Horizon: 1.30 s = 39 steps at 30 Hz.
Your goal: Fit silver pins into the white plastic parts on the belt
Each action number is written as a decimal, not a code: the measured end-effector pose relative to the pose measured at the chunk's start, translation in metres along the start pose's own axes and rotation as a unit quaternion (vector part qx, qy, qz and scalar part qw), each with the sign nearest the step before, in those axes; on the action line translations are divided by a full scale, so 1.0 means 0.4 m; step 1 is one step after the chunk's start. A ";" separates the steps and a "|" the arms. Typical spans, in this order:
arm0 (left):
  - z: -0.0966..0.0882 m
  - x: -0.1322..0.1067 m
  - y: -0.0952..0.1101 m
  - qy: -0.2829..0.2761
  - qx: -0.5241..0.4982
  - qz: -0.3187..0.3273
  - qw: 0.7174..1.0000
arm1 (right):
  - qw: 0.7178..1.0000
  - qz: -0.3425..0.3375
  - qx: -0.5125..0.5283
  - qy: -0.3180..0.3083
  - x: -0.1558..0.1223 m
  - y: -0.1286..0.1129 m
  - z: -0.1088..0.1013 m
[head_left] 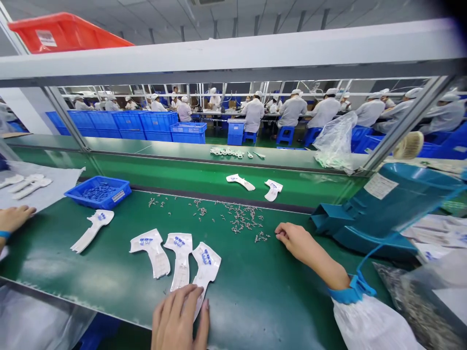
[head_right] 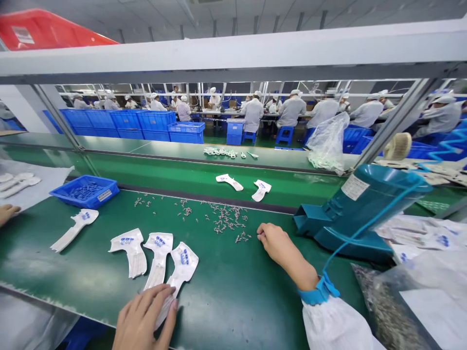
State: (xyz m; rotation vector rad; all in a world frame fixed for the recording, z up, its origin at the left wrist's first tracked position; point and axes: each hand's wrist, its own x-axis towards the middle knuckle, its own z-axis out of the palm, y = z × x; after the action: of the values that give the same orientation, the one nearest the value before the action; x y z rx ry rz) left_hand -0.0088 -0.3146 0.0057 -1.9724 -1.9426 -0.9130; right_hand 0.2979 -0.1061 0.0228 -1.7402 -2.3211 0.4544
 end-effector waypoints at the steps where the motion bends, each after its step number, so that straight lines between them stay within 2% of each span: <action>1: 0.009 -0.005 0.005 -0.010 -0.007 0.002 1.000 | 1.000 -0.003 -0.002 0.002 -0.001 -0.003 -0.001; 5: 0.053 -0.020 0.069 -0.020 -0.058 0.015 0.998 | 1.000 -0.016 -0.007 0.010 -0.008 -0.005 -0.005; 9: 0.079 -0.013 0.127 -0.028 -0.102 0.024 0.994 | 1.000 -0.016 -0.003 0.011 -0.016 -0.002 -0.005; 15: 0.089 -0.011 0.126 -0.063 -0.119 0.035 0.990 | 1.000 -0.009 0.022 0.006 -0.016 -0.004 -0.011; 21: 0.076 -0.010 0.130 -0.075 -0.112 0.044 0.990 | 0.999 0.000 0.043 -0.001 -0.027 -0.023 -0.035; 24: 0.062 -0.006 0.138 -0.094 -0.116 0.043 0.988 | 0.994 -0.016 0.105 -0.035 -0.051 -0.062 -0.051; 28: 0.042 -0.001 0.145 -0.116 -0.140 0.033 0.983 | 0.967 -0.067 0.220 -0.115 -0.102 -0.155 -0.058; 31: 0.030 0.006 0.147 -0.118 -0.199 -0.030 0.972 | 0.941 -0.119 0.268 -0.168 -0.149 -0.238 -0.049; 34: 0.026 0.013 0.148 -0.109 -0.279 -0.114 0.947 | 0.912 -0.162 0.313 -0.213 -0.190 -0.303 -0.038; 36: 0.024 0.016 0.148 -0.112 -0.308 -0.121 0.937 | 0.900 -0.171 0.334 -0.222 -0.206 -0.327 -0.031; 39: 0.023 0.017 0.148 -0.105 -0.306 -0.101 0.941 | 0.897 -0.163 0.346 -0.223 -0.212 -0.339 -0.023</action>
State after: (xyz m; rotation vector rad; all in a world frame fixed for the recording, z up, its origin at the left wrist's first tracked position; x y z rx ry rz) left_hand 0.0501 -0.3097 0.0176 -2.2906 -2.1970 -1.5772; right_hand 0.2037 -0.2212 0.0821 -0.9534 -2.2207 1.5118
